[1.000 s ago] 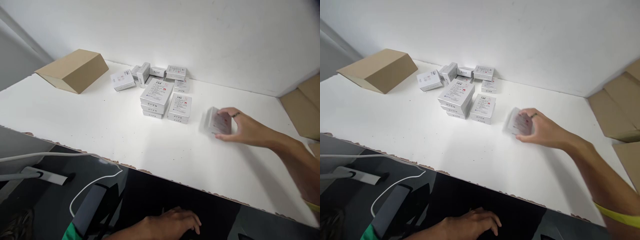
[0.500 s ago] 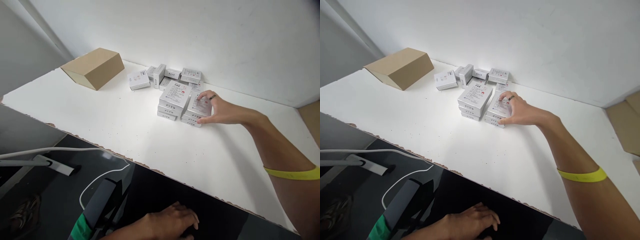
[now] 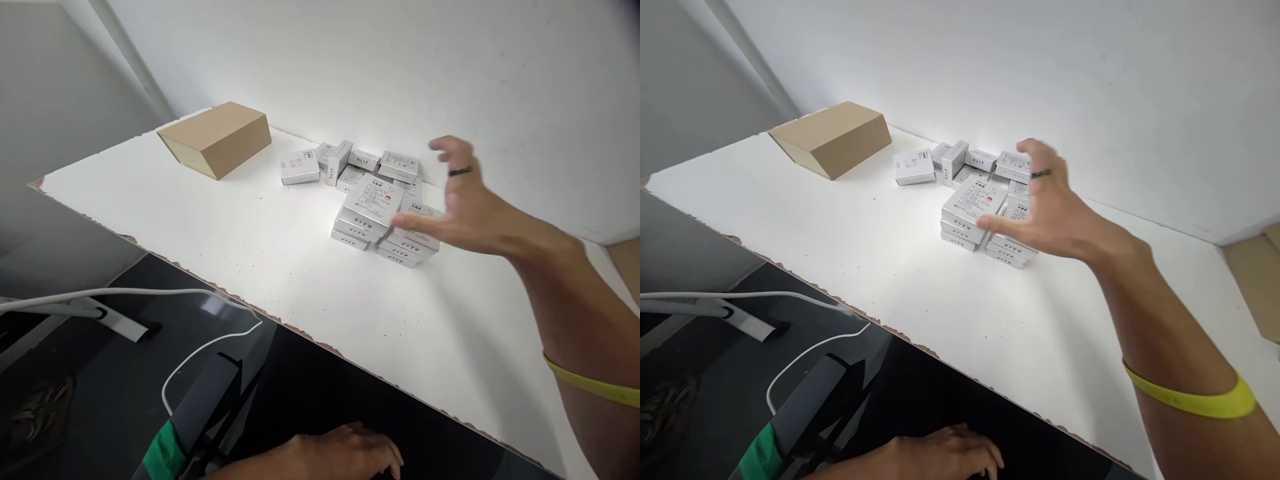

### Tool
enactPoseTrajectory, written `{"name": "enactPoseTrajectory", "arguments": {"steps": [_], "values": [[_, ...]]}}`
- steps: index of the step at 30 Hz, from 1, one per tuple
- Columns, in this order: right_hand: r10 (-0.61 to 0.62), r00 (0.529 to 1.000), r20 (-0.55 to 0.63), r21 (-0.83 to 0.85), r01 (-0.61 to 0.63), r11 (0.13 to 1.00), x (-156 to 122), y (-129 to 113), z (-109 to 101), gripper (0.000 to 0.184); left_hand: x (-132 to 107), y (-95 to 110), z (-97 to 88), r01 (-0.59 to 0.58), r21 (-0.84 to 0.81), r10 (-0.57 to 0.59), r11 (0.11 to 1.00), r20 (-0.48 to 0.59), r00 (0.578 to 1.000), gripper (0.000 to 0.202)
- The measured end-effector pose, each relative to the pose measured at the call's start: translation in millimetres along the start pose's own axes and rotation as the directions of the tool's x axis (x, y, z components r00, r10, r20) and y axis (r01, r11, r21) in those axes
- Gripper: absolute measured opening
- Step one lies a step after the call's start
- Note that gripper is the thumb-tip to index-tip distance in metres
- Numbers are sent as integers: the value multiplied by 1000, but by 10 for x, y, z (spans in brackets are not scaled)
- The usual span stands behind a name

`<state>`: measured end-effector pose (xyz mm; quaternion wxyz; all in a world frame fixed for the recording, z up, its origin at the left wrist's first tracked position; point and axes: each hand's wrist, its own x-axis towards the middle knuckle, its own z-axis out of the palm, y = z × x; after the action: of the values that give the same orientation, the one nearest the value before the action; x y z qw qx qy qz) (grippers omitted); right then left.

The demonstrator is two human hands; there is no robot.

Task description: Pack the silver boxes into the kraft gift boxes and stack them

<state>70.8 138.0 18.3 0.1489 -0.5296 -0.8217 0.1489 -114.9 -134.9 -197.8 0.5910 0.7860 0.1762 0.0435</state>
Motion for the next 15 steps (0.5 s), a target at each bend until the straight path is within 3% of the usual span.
{"name": "enactPoseTrajectory", "arguments": {"steps": [4,11,15], "values": [[60,982,180,-36,-54,998,263,-269,171,136,21,-88,83,-13,23,13,1000,-7,1000,27],[8,959,284,14,-12,1000,349,-323,220,140,-7,-146,105,-34,20,35,999,-14,999,26],[-83,979,188,56,73,996,365,-272,96,142,-56,-84,3,-14,24,15,1000,-44,999,26]]}}
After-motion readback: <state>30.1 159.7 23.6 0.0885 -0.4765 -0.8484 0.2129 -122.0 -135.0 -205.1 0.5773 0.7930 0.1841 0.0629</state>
